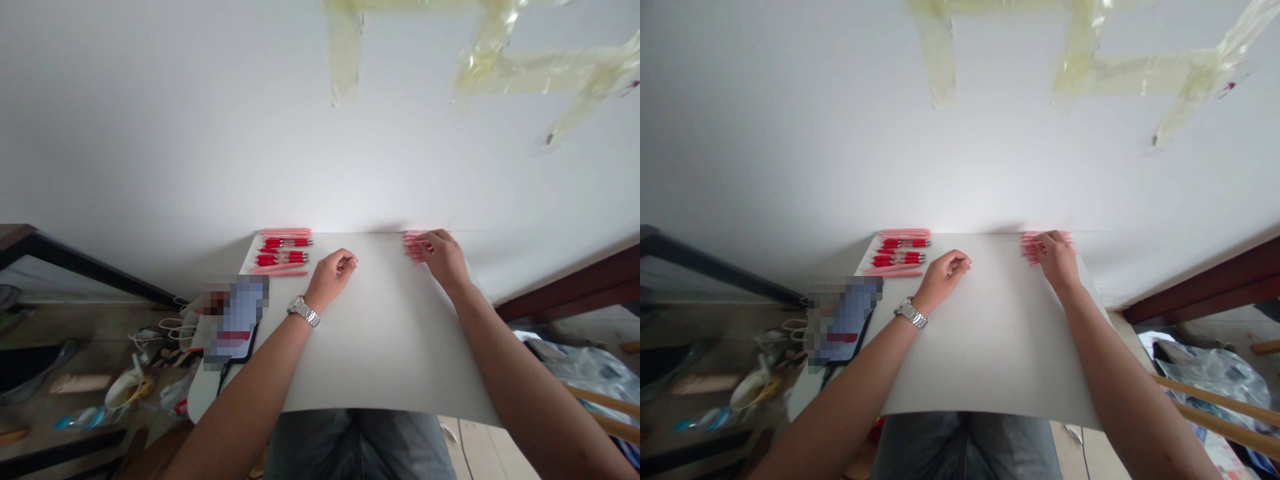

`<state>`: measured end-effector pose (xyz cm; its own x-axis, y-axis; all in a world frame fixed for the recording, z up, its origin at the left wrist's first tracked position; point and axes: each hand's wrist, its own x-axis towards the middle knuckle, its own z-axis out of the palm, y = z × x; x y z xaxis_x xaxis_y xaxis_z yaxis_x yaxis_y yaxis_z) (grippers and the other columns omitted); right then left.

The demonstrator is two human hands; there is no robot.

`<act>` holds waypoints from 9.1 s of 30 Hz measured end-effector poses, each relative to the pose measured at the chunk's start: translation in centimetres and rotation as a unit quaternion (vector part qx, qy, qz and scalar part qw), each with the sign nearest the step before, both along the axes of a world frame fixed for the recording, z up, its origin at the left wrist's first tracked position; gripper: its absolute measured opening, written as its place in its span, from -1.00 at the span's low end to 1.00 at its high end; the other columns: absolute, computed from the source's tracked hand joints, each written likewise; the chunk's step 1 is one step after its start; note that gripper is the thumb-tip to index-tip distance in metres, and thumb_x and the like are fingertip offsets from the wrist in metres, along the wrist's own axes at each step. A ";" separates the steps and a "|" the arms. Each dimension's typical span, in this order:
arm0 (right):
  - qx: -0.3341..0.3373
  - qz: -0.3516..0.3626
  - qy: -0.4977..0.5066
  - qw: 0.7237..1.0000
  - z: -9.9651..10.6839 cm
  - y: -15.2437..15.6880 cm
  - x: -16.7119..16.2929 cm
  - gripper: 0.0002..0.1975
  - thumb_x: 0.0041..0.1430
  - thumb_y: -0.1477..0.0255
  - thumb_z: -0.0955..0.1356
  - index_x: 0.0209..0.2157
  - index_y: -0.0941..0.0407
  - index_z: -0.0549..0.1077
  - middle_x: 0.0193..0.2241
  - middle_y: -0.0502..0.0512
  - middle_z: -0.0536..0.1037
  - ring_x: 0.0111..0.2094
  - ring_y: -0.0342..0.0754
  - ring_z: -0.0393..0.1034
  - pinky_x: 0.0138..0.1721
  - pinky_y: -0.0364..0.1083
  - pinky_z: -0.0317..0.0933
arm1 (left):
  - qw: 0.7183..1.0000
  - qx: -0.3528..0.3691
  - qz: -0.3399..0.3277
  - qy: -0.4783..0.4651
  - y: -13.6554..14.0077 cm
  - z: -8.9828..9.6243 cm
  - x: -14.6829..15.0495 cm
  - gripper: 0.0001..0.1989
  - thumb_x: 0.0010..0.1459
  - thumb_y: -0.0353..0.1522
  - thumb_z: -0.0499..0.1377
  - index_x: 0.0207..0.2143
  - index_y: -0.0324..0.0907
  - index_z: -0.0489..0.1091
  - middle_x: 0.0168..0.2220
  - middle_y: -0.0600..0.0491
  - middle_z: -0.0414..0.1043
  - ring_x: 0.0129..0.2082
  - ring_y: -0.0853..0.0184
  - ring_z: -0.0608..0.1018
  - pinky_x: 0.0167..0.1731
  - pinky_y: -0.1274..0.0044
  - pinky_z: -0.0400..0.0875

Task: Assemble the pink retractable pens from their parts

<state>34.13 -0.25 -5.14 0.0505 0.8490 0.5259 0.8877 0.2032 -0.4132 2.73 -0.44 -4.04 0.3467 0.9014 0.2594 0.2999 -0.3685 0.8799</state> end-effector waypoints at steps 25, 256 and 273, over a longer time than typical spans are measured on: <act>-0.074 -0.090 -0.079 0.990 1.2 -1.8 -0.7 -0.73 0.25 0.29 0.37 -0.05 0.04 0.56 -0.01 0.20 0.57 -0.22 0.11 0.52 -0.29 0.01 0.28 | 1.000 0.004 -0.001 0.002 0.1 -0.1 0.0 -0.74 0.34 -0.14 0.13 -0.23 -0.13 0.45 -0.21 0.01 0.61 -0.21 0.29 0.64 -0.20 0.51 0.49; -0.161 0.176 0.259 0.936 0.3 -2.9 -11.2 -0.58 0.33 0.00 0.28 -0.19 0.07 0.48 -0.46 -0.02 0.44 -0.44 -0.09 0.23 -0.39 -0.10 0.15 | 0.931 -0.172 -0.016 -0.323 1.3 -0.7 1.2 -0.58 0.24 -0.04 0.26 -0.03 -0.15 0.55 -0.11 -0.07 0.58 -0.14 0.32 0.60 0.00 0.44 0.50; -0.189 0.185 0.238 0.935 0.8 -2.9 -11.4 -0.46 0.42 -0.01 0.16 -0.20 0.08 0.58 -0.45 0.00 0.46 -0.41 -0.07 0.31 -0.29 -0.10 0.19 | 0.941 -0.156 -0.026 -0.301 1.3 -0.5 1.2 -0.64 0.26 -0.07 0.25 -0.25 -0.20 0.61 -0.01 -0.09 0.54 -0.10 0.30 0.57 0.07 0.41 0.48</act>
